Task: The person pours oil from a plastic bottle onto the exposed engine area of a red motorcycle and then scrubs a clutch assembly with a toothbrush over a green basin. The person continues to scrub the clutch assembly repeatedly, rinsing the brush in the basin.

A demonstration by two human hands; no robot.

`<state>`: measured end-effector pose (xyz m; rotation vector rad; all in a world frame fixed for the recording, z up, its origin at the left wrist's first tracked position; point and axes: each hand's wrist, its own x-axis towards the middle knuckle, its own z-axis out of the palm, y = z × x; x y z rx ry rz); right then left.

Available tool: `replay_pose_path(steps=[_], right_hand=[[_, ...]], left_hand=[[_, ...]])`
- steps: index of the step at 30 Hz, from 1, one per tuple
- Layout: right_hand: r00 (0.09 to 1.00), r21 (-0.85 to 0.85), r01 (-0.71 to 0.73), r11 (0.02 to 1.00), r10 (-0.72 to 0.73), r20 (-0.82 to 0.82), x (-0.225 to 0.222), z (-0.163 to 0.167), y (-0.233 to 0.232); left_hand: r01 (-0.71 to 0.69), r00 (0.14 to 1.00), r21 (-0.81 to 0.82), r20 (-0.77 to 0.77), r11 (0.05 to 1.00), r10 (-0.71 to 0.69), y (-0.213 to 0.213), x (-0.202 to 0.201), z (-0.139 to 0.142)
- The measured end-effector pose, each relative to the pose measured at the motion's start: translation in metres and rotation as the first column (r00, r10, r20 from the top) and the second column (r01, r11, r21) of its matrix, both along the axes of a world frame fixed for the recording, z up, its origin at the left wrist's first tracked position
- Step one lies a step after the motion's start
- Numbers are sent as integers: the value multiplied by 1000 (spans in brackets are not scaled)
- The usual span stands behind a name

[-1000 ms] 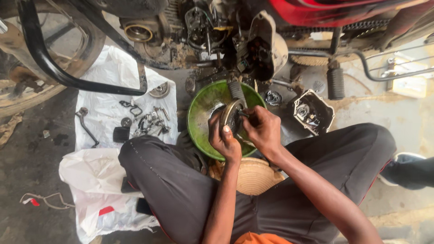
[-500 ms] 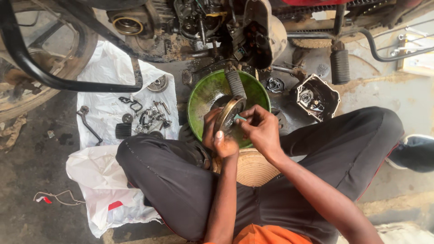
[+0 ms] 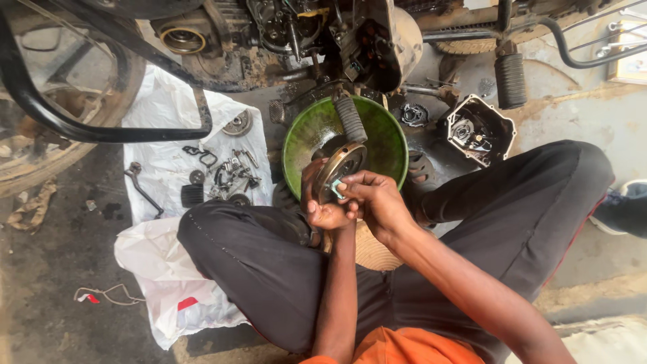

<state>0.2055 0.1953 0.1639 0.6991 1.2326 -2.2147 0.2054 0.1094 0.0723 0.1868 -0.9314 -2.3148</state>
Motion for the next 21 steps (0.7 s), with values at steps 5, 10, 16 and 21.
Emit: replay_pose_path(steps=[5, 10, 16, 21], right_hand=[[984, -260, 108, 960, -65, 167, -4, -12, -1], [966, -310, 241, 920, -199, 162, 0, -13, -3], [960, 57, 205, 977, -190, -208, 0, 6, 20], [873, 489, 120, 864, 143, -467, -27, 25, 26]], left_hand=[[80, 995, 209, -81, 975, -65, 1, -2, -34], [22, 997, 357, 66, 934, -48, 8, -2, -41], [-198, 887, 425, 460, 883, -22, 10, -13, 5], [-119, 863, 561, 466, 819, -194, 4, -24, 34]])
